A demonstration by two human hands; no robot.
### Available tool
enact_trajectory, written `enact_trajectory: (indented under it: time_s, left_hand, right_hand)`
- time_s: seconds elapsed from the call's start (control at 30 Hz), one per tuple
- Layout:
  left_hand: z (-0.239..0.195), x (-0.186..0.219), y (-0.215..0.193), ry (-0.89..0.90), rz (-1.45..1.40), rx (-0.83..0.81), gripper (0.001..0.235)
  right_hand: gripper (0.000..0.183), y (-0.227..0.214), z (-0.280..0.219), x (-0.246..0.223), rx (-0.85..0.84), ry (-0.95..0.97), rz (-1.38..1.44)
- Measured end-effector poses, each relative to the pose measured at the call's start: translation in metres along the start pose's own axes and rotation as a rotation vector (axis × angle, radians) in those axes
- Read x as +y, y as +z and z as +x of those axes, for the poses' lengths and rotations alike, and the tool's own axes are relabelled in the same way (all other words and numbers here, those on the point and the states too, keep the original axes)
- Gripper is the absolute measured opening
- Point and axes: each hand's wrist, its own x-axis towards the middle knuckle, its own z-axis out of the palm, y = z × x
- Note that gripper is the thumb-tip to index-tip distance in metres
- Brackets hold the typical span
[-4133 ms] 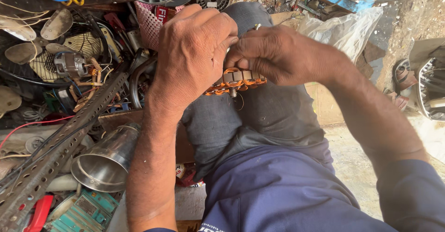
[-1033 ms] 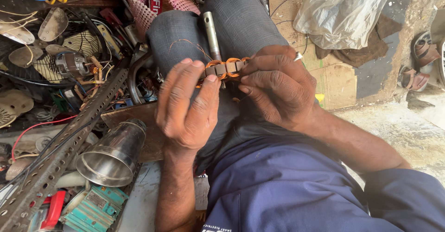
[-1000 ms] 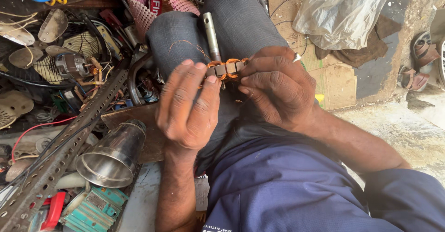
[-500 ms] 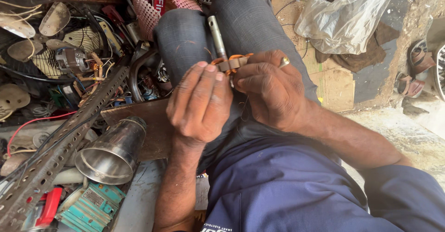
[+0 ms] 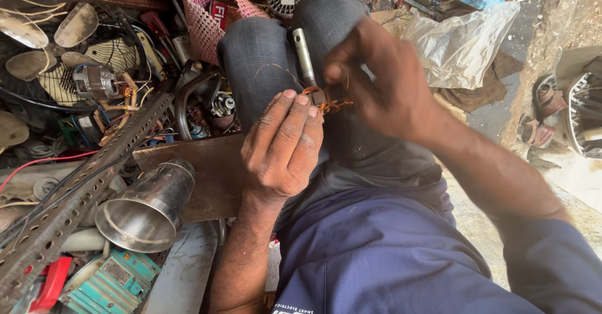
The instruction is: The person repairs a circular copper-wound electrical component, likely a motor armature, by hand. They use a screwdriver to adjust the windings and a pair of scissors to trim excess wire while seated in a cluttered workshop.
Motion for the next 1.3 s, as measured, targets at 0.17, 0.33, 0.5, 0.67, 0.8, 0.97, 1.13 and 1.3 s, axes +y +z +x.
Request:
enact_trajectory:
  time_s: [0.17,0.33,0.5,0.67,0.8,0.97,1.13,1.3]
  left_hand:
    - [0.001,0.002,-0.002,0.002,0.001,-0.017,0.012]
    - [-0.001,0.003,-0.006,0.002,-0.007,-0.029,0.011]
    - [-0.008,0.008,-0.011,0.019,-0.007,-0.065,0.010]
    - [-0.019,0.014,-0.003,0.028,0.019,-0.005,0.010]
    - [-0.024,0.020,-0.002,-0.022,-0.001,-0.034,0.010]
    - [-0.017,0.025,-0.002,-0.132,-0.070,0.009,0.009]
    - [-0.010,0.027,-0.003,-0.185,-0.160,0.024,0.011]
    - [-0.009,0.028,-0.006,-0.170,-0.169,0.026,0.010]
  right_hand:
    - [0.010,-0.002,0.010,0.014,-0.118,0.223,0.280]
    - [0.013,-0.008,0.008,0.016,-0.142,0.038,0.415]
    - [0.002,-0.024,0.017,0.007,-0.098,0.464,1.102]
    - [0.021,-0.051,0.012,-0.018,-0.340,0.348,0.452]
    - [0.037,-0.054,0.007,-0.032,-0.440,-0.186,-0.351]
    - [0.033,-0.043,0.006,-0.037,-0.399,-0.406,-0.580]
    - [0.027,-0.030,0.007,-0.017,-0.272,-0.449,-0.642]
    - [0.022,-0.032,0.005,-0.004,-0.231,-0.387,-0.651]
